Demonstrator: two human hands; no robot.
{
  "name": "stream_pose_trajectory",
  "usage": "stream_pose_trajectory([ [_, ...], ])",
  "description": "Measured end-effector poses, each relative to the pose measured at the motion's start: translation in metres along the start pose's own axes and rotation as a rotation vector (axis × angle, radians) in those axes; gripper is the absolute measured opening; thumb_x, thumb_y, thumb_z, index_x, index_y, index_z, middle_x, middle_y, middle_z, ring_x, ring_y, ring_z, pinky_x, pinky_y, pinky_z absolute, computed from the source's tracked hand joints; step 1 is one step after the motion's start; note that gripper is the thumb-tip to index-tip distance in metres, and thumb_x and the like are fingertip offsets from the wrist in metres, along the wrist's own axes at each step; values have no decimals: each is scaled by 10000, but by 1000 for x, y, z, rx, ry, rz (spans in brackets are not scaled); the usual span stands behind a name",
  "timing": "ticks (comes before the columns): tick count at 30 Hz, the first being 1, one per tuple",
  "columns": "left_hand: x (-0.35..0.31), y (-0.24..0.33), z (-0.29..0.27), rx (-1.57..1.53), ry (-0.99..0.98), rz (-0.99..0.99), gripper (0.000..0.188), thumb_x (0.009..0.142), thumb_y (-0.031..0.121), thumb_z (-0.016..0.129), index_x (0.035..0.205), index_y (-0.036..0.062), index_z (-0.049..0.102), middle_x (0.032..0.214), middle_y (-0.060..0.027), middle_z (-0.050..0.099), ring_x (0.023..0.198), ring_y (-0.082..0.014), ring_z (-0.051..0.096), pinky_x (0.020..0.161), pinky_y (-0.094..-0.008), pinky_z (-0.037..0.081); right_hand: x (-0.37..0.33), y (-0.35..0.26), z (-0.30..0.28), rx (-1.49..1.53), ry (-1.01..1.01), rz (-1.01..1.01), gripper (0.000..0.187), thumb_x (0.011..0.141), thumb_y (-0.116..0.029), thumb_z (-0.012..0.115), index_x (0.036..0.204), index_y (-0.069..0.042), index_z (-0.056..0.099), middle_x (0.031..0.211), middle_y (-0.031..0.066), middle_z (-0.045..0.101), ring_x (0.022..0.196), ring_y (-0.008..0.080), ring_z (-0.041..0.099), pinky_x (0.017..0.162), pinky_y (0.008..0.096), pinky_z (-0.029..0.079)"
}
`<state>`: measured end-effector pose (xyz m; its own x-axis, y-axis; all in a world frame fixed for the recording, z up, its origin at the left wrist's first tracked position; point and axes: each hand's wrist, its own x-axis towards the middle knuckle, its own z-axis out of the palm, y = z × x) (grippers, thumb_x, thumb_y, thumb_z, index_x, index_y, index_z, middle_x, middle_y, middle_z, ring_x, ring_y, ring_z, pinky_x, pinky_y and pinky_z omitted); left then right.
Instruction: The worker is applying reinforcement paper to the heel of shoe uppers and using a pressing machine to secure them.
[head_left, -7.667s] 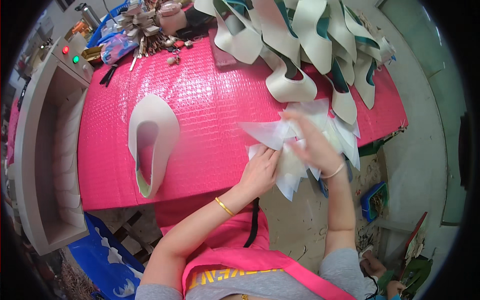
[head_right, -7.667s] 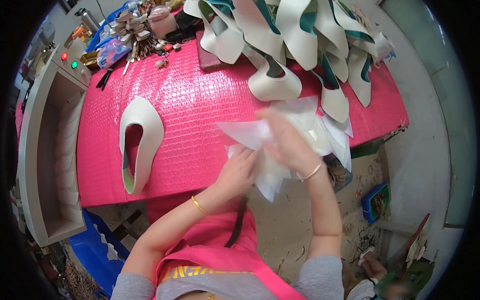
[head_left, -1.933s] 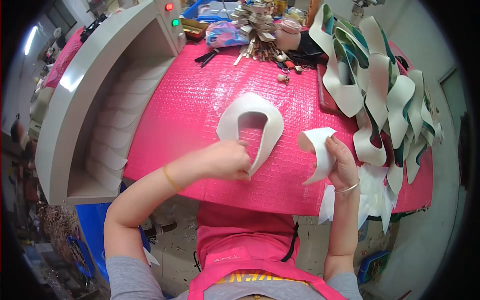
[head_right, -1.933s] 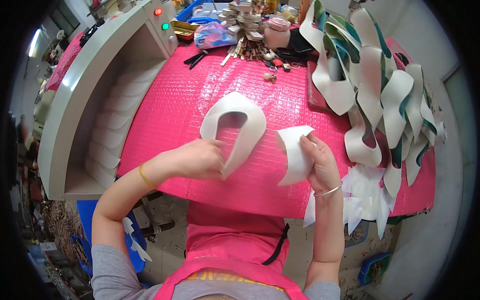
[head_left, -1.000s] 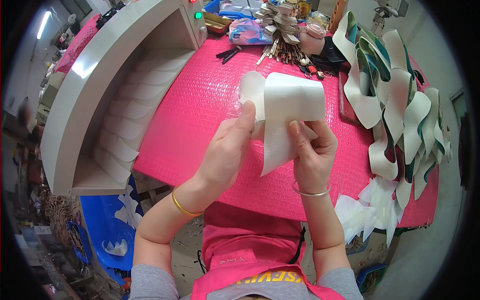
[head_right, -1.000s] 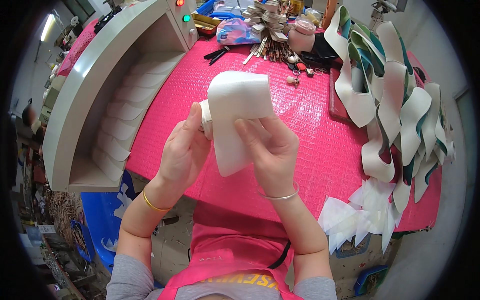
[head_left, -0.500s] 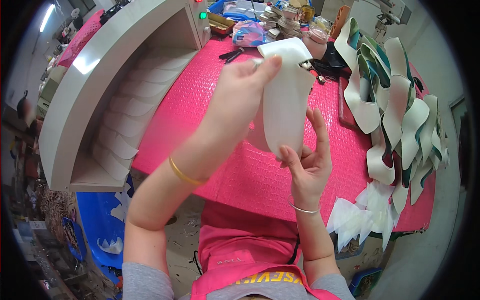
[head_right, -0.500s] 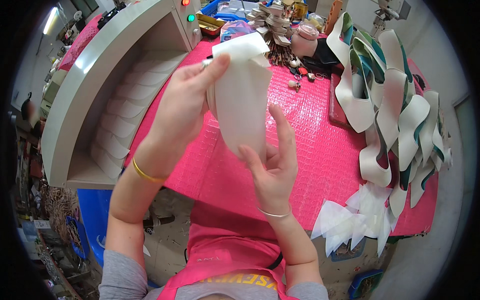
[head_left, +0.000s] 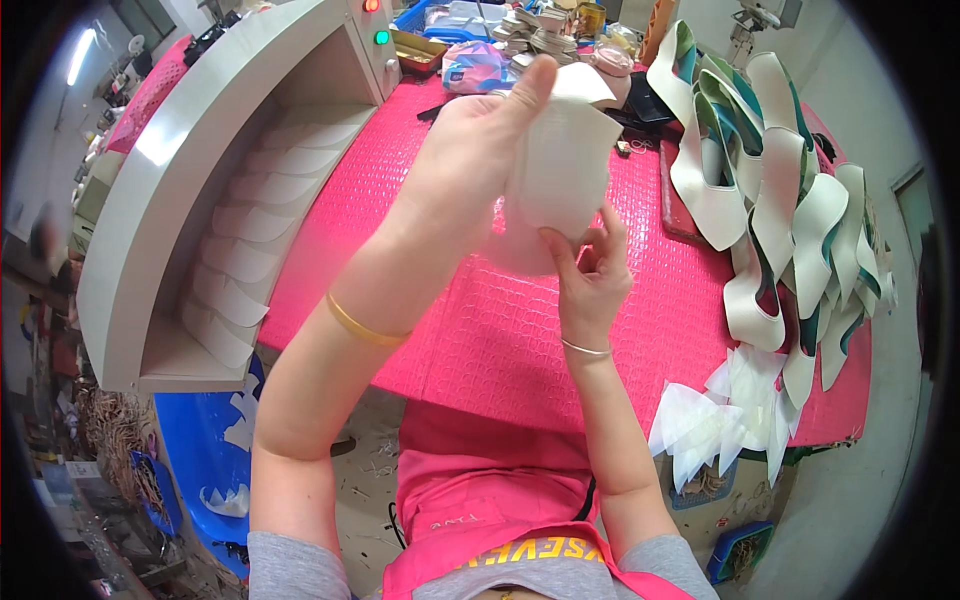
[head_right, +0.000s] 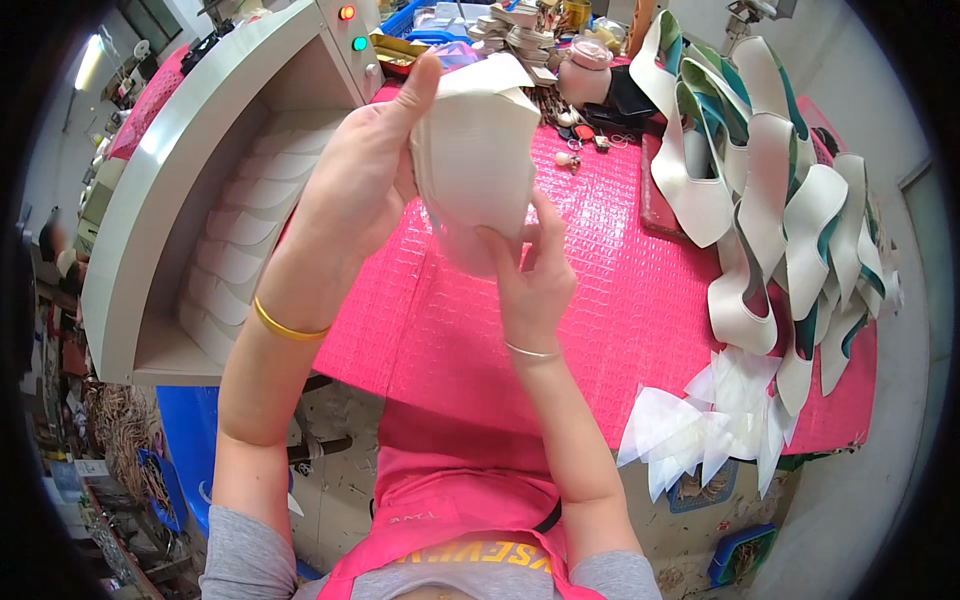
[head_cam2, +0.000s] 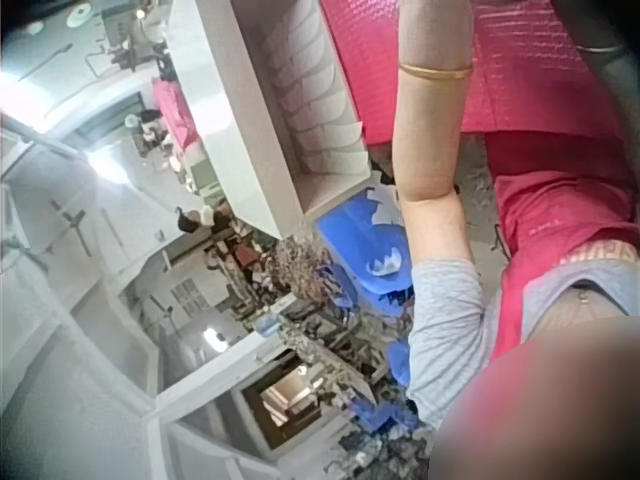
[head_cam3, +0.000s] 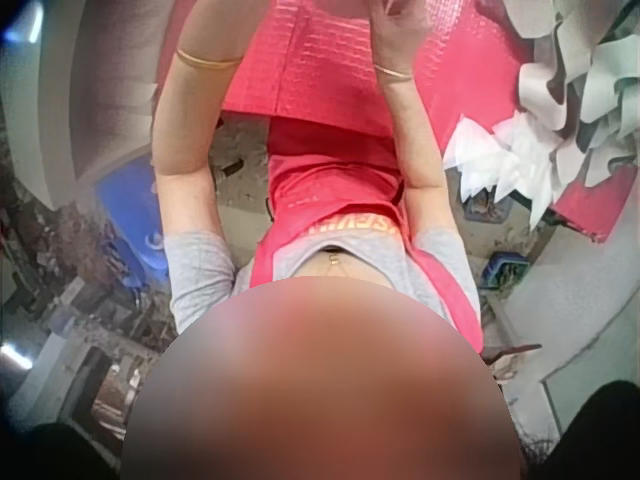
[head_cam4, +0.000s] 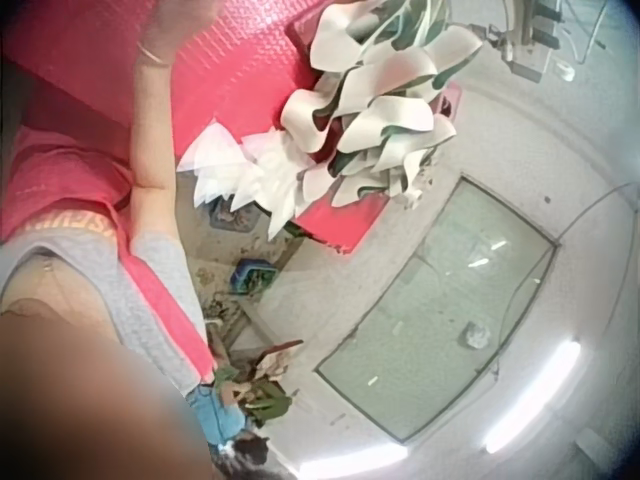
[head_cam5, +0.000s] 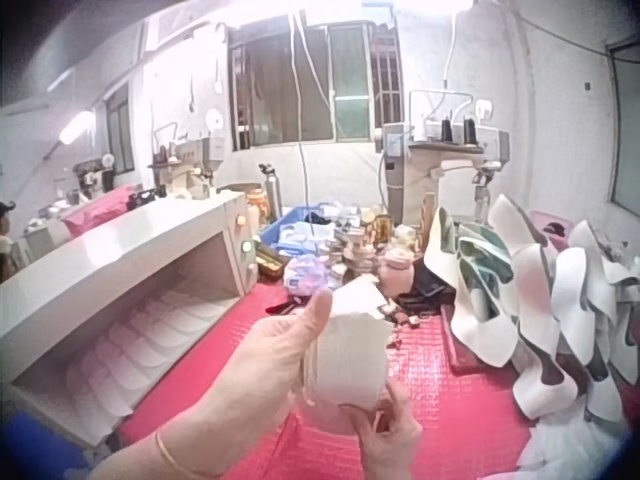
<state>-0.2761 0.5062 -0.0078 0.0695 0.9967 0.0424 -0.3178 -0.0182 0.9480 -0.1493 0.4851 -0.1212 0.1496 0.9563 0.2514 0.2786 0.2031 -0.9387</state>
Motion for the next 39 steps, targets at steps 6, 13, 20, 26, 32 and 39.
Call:
stream_pose_trajectory([
  [6,-3,-39,-3,444,-54,410,199,734,69,652,922,4,634,855,-86,640,808,-119,594,695,-255,477,35,5,-54,549,-72,-64,260,749,-100,652,977,-19,557,809,16,570,722,103,487,697,263,395],
  [13,-28,-133,-35,713,-83,553,226,663,10,623,878,79,639,905,-84,601,850,-268,547,765,-347,405,-6,0,-46,918,-146,-19,232,695,1,661,897,-15,549,913,47,569,857,117,523,787,257,394],
  [20,-40,-138,-49,749,-191,531,224,649,11,619,864,71,603,829,-76,560,812,-255,494,766,-348,358,2,-5,-85,636,-790,-248,361,552,48,735,868,-27,576,812,48,581,764,141,552,714,268,434],
  [26,-49,-141,-51,731,-278,511,221,661,37,640,877,77,614,844,-66,561,822,-245,493,787,-344,350,25,-27,-72,643,-451,-197,115,649,55,655,724,-6,592,715,57,589,702,136,560,671,264,455],
  [32,-61,-139,-55,654,-307,397,197,701,132,673,895,111,648,970,-48,584,924,-221,500,855,-355,322,69,17,-29,500,-241,-2,102,697,-4,672,772,15,605,753,58,610,713,107,566,686,224,447],
  [39,-78,-142,-60,605,-288,323,211,760,253,621,870,76,652,1033,-74,566,1041,-221,464,983,-396,223,53,22,-14,536,-307,172,84,712,-18,664,767,7,605,742,52,616,671,100,574,619,210,467],
])
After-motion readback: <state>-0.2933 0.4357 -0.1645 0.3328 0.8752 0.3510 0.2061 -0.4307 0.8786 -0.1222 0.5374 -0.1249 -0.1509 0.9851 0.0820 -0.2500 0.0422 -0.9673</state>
